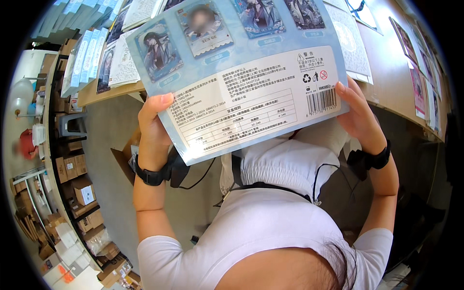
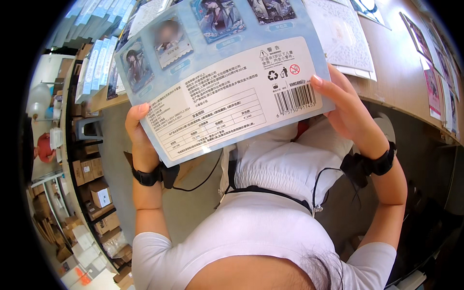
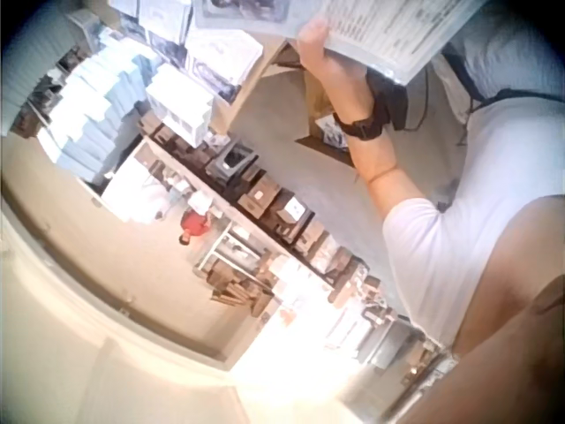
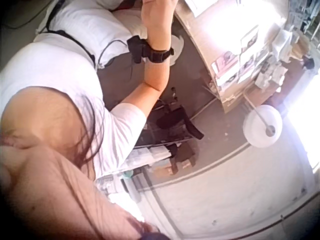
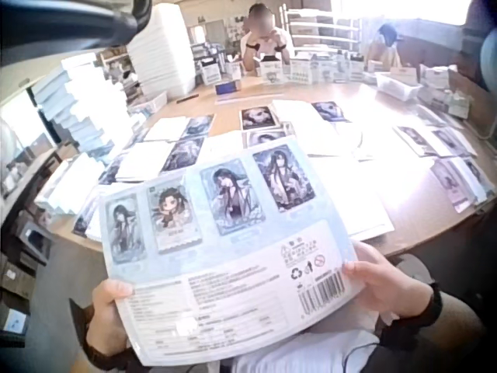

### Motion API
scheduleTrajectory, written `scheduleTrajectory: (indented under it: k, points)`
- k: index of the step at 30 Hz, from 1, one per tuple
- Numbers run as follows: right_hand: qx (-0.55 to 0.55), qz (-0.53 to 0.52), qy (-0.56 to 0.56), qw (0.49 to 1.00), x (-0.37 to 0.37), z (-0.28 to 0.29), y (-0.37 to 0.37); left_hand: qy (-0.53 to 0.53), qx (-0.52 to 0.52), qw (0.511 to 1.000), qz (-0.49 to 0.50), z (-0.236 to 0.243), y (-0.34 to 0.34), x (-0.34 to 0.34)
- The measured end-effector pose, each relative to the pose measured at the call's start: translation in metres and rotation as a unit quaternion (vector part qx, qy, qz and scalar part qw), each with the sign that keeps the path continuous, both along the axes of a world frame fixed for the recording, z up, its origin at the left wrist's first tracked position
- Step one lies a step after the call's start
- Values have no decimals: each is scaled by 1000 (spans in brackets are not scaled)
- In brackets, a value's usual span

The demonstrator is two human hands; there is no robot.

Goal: The person opens several white envelopes to remove decorative cards and inserts them into a larger blue box. They then use scissors to cut the plastic wrapping on the box and remove the film. The person works at a wooden table in a room with stacks of similar stationery items.

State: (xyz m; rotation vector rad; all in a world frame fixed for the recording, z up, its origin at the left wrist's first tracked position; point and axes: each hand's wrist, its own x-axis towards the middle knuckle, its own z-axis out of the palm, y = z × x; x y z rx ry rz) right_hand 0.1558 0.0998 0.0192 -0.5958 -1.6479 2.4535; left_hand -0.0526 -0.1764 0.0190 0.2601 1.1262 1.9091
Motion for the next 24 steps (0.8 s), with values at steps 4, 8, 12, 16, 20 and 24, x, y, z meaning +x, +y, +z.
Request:
scheduleTrajectory:
  k: [4, 8, 12, 16, 20, 24]
  points:
    - [-26, 9, -42, 999, 1, -11, 3, -34, 1, 999, -37, -11, 3, 0]
    - [-38, 48, -48, 997, -1, -17, 6, -49, 0, 997, -55, -15, 7, -3]
    - [-54, 18, -31, 998, -5, -25, 6, 16, -46, 999, -22, -14, 9, 0]
    - [-79, 14, -15, 997, -7, -29, 3, 58, -95, 994, -22, -14, 6, -3]
    - [-103, 30, -20, 994, -7, -37, 2, 51, -118, 991, -23, -22, 1, -5]
    - [-109, 27, -27, 993, -4, -40, 3, 77, -118, 989, -38, -23, 4, 4]
